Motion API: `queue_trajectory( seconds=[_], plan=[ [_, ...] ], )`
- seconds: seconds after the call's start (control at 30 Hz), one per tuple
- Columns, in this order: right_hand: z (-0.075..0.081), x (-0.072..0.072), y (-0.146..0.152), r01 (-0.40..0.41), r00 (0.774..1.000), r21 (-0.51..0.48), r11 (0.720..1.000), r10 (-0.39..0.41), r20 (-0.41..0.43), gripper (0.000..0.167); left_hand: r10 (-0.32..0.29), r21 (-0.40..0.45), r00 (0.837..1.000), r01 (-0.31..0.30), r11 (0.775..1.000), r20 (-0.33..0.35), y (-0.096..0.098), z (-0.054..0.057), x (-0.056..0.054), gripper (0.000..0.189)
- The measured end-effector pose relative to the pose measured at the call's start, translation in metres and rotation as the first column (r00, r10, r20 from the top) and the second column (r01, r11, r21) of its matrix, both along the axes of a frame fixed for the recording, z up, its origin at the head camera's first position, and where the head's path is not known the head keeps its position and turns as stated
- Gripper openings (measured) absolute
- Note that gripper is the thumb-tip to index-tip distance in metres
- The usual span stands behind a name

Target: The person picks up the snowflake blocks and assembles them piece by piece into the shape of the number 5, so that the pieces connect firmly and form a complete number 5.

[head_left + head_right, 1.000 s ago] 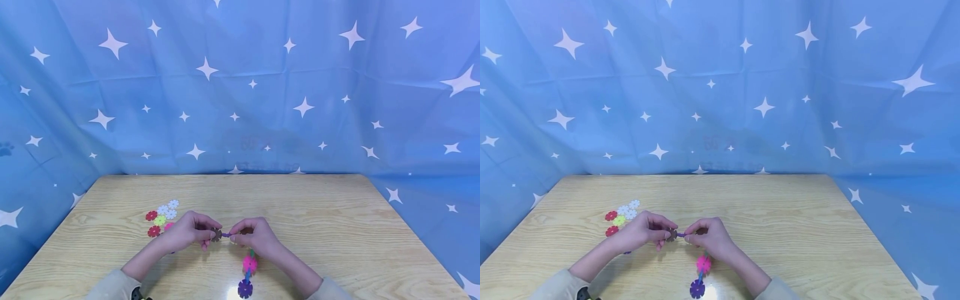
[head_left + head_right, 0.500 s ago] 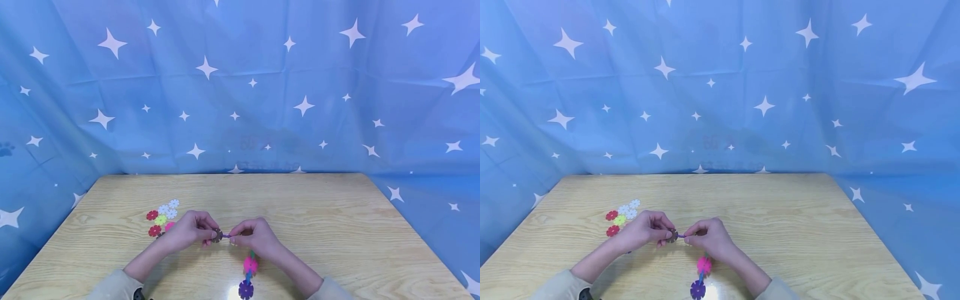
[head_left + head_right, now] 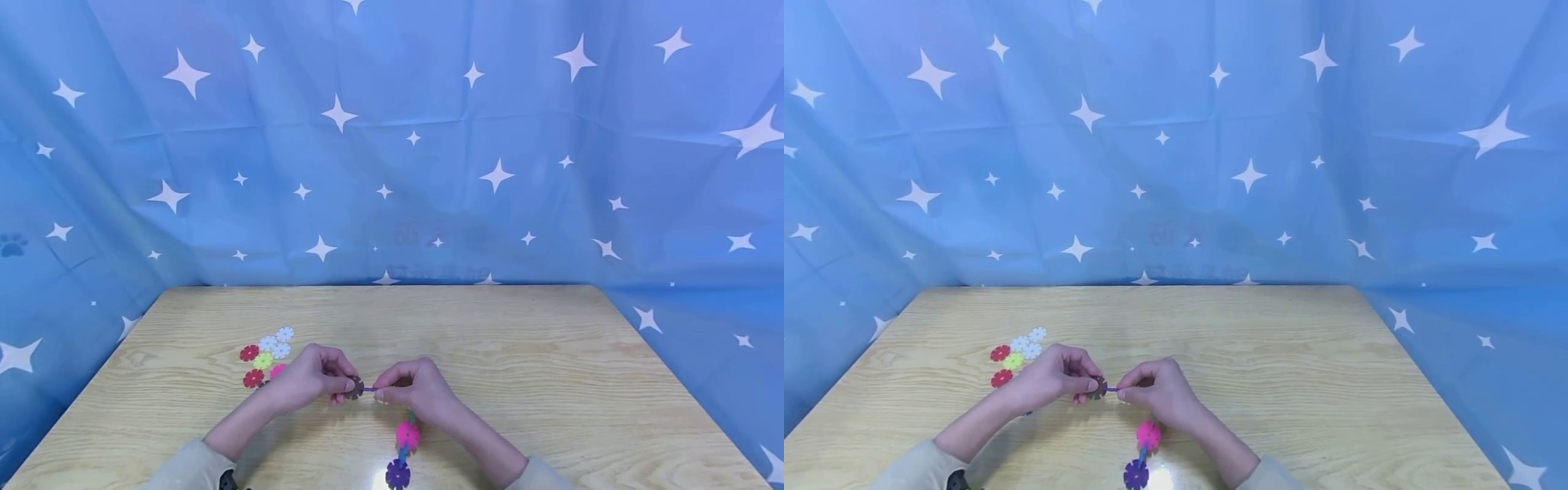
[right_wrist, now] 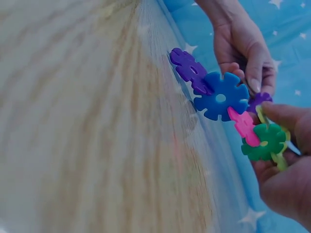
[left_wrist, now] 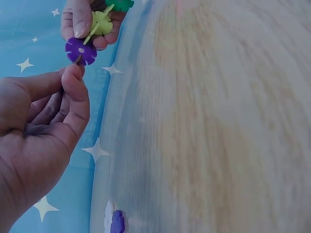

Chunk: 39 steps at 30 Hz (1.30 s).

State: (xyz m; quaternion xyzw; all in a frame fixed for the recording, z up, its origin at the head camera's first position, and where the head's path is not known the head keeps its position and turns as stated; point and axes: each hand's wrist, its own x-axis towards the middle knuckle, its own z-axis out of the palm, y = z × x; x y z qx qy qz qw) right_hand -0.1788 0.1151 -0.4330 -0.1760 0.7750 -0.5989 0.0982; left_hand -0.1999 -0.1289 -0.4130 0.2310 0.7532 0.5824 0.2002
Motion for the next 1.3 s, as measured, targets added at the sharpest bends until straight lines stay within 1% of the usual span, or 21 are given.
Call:
queue_trajectory(
  seconds=[0.3,0.47,0.77,0.93,1.03,1.13,1.3],
  plan=[
    [0.0021,0.0025,0.0003,0.046,0.999,-0.017,0.999,-0.046,0.005,0.006,0.020,0.013,1.000,-0.020,1.000,-0.015,0.0024,-0.0017,-0.0006,0.012],
    [0.0014,0.0040,-0.0013,0.038,0.999,-0.017,0.999,-0.038,-0.002,0.005,0.006,0.024,1.000,-0.005,1.000,-0.012,0.0011,-0.0030,0.0002,0.011],
    [0.0024,0.0057,-0.0032,0.037,0.999,-0.029,0.999,-0.038,-0.017,0.007,-0.003,0.021,1.000,0.003,1.000,-0.006,0.0007,-0.0007,0.0016,0.010],
    [0.0022,0.0045,-0.0038,0.084,0.996,-0.029,0.996,-0.085,-0.028,0.008,0.027,0.047,1.000,-0.027,0.999,0.000,0.0041,-0.0010,0.0018,0.013],
    [0.0019,0.0040,-0.0036,0.089,0.996,-0.031,0.996,-0.090,-0.027,0.008,0.040,0.057,0.999,-0.040,0.998,0.007,0.0060,-0.0005,0.0021,0.014],
    [0.0025,0.0045,-0.0040,0.095,0.995,-0.036,0.995,-0.096,-0.020,0.008,0.048,0.048,0.999,-0.048,0.998,0.007,0.0064,-0.0002,0.0018,0.014],
    [0.0029,0.0051,-0.0053,0.132,0.991,-0.029,0.991,-0.132,0.000,0.010,0.075,0.027,0.997,-0.075,0.997,-0.007,0.0049,-0.0015,-0.0013,0.017]
  ],
)
